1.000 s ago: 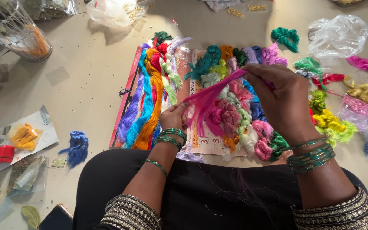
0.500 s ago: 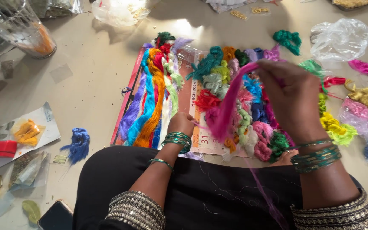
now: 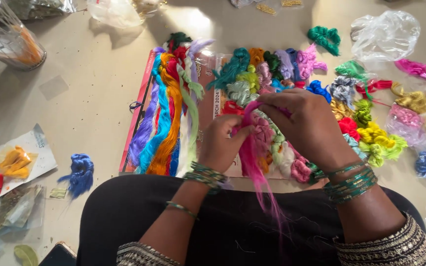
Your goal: The person sits on the floor and twists bundles of green and then pink synthetic craft fiber by hand, stretching and rolling the fibers between the palms into tight rope-like strands, then folding and coiling the twisted strand and setting it with the other colored fiber bundles laid out on a calendar on the floor.
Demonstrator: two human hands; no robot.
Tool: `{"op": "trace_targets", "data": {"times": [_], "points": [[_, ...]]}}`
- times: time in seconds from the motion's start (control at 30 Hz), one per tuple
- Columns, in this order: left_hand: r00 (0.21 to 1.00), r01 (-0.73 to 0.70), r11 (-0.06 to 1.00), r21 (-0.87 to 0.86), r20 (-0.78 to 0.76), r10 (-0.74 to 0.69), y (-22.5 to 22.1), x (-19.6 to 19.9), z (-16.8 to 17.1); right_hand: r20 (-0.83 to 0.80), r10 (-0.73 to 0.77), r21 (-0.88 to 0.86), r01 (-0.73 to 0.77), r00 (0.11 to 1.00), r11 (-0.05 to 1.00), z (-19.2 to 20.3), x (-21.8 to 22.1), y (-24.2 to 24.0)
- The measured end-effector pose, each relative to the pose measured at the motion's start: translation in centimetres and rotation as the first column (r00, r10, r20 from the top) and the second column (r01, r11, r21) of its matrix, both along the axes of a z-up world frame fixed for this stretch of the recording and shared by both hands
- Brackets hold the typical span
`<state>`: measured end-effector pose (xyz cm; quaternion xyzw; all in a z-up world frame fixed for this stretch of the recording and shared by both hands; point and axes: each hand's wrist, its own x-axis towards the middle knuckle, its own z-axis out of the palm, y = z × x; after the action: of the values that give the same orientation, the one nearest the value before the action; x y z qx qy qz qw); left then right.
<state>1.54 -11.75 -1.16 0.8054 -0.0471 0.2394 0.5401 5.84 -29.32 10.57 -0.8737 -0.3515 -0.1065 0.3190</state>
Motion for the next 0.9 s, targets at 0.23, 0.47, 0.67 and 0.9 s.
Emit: {"op": "trace_targets", "data": {"times": [0.23, 0.47, 0.67, 0.9], "points": [[0.976, -0.047, 0.998, 0.032, -0.213, 0.052, 0.5, 0.5, -0.4, 0.025, 0.012, -0.008, -0.012, 1.000, 1.000, 0.3, -0.2, 0.3], [0.933, -0.048, 0.983, 0.176, -0.344, 0.107, 1.0, 1.4, -4.4, 0.091, -0.032, 0.027, 0.029, 0.995, 0.999, 1.0, -0.6, 0.3], [0.870, 0.004, 0.942, 0.334, -0.467, 0.162, 0.9, 2.2, -8.6, 0.102, -0.029, 0.034, 0.026, 0.994, 0.999, 1.3, -0.8, 0.1], [0.700, 0.099, 0.890, 0.446, -0.666, 0.256, 1.3, 1.7, -8.3, 0.133, -0.022, 0.039, 0.017, 0.991, 0.999, 0.7, -0.4, -0.4]]}}
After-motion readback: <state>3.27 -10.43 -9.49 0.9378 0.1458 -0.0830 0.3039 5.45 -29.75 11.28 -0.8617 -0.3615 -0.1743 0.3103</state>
